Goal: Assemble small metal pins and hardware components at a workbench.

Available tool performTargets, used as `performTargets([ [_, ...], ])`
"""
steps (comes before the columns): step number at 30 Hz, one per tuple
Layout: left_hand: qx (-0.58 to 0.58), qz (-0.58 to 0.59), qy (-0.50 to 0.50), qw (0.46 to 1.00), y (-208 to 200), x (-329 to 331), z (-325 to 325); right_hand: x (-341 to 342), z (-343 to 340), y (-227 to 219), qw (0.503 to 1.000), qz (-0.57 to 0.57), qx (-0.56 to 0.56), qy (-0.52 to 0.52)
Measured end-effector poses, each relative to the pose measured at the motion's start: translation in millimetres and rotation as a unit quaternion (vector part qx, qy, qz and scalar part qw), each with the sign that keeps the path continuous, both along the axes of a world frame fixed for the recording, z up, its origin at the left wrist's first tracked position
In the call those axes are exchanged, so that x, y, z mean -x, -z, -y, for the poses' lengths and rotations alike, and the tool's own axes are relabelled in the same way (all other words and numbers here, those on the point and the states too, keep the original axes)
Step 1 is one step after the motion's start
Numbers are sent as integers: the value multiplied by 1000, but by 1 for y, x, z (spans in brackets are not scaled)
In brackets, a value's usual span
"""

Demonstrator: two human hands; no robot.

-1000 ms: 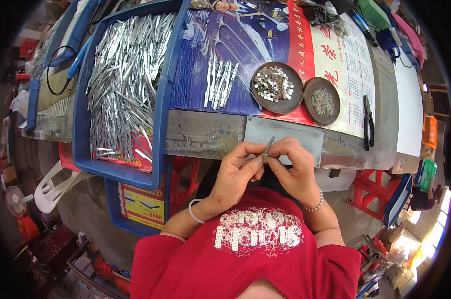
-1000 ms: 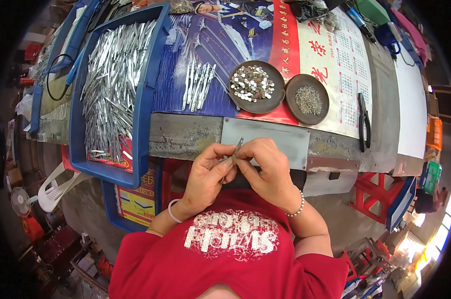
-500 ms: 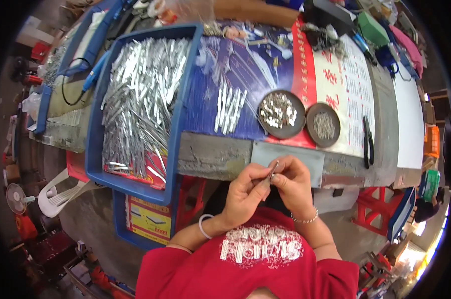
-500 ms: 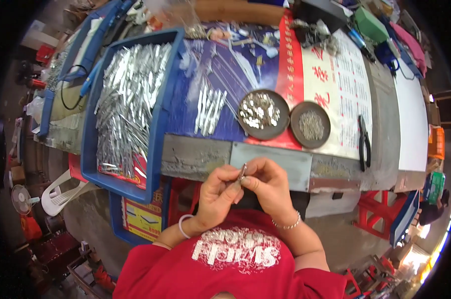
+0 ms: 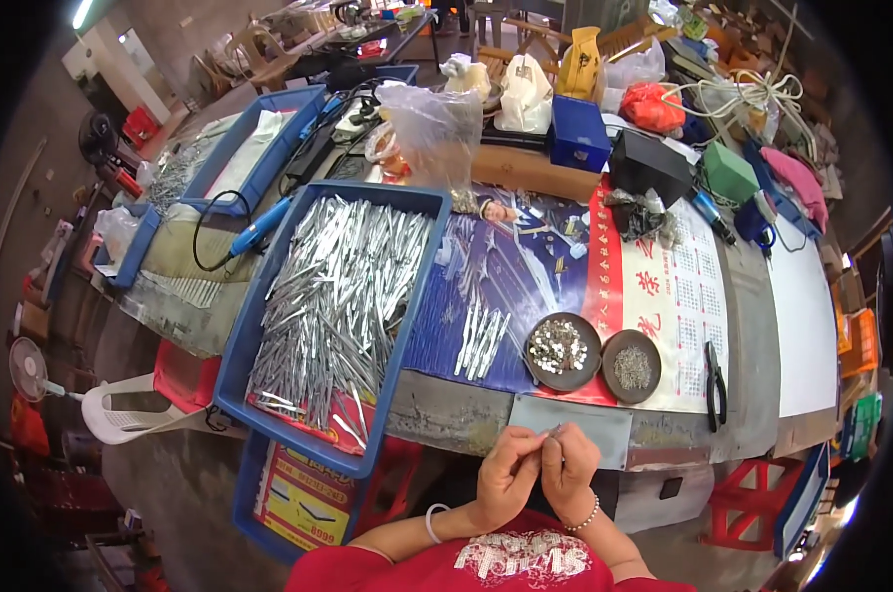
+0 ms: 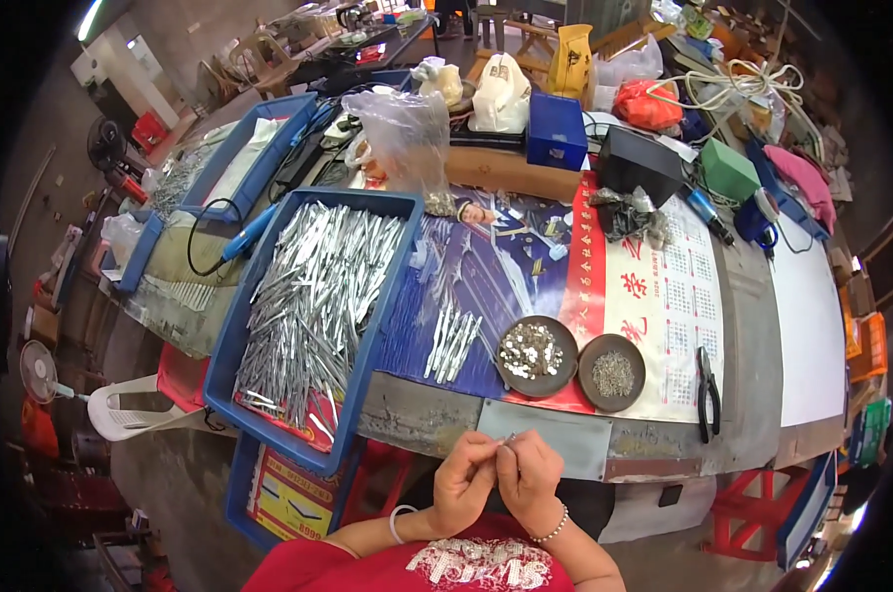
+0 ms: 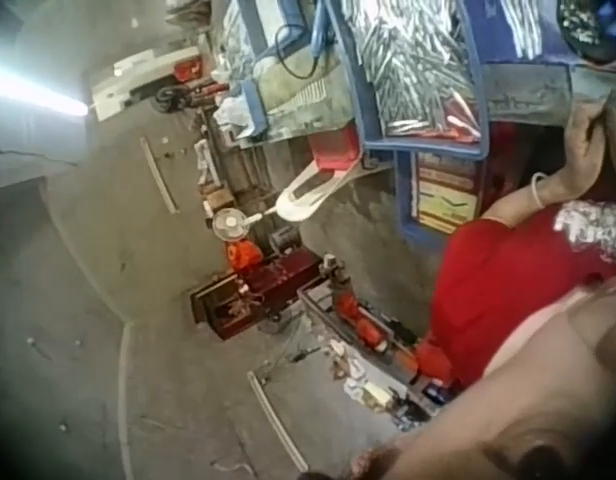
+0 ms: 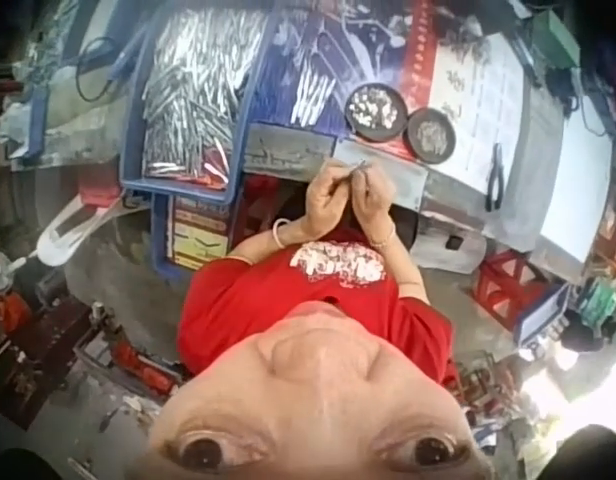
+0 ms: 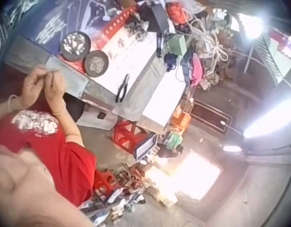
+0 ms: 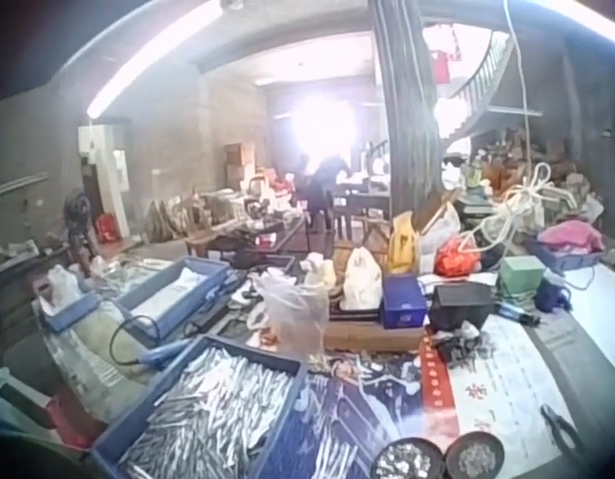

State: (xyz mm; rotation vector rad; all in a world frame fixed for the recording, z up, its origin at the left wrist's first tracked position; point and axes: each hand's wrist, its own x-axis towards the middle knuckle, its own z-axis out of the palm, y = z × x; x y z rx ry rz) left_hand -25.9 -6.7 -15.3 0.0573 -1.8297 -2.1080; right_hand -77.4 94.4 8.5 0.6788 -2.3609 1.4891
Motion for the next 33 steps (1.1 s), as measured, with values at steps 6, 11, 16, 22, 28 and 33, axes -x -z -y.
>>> performTargets([
  [6,-94,39,44,994,-3,0,-1,7,4,10,995,25,81,-43],
  [11,-70,21,62,995,-7,0,0,9,-7,16,996,-11,58,-64],
  [16,-100,9,52,994,-10,-2,0,15,-12,13,994,21,14,-109],
  [22,-172,39,124,976,-13,-7,1,27,-24,5,991,20,113,65],
  [28,-187,67,117,973,-11,-13,-1,14,-18,-6,967,140,210,21],
  [33,-214,48,92,971,-17,-13,-2,12,-10,1,943,249,220,33],
])
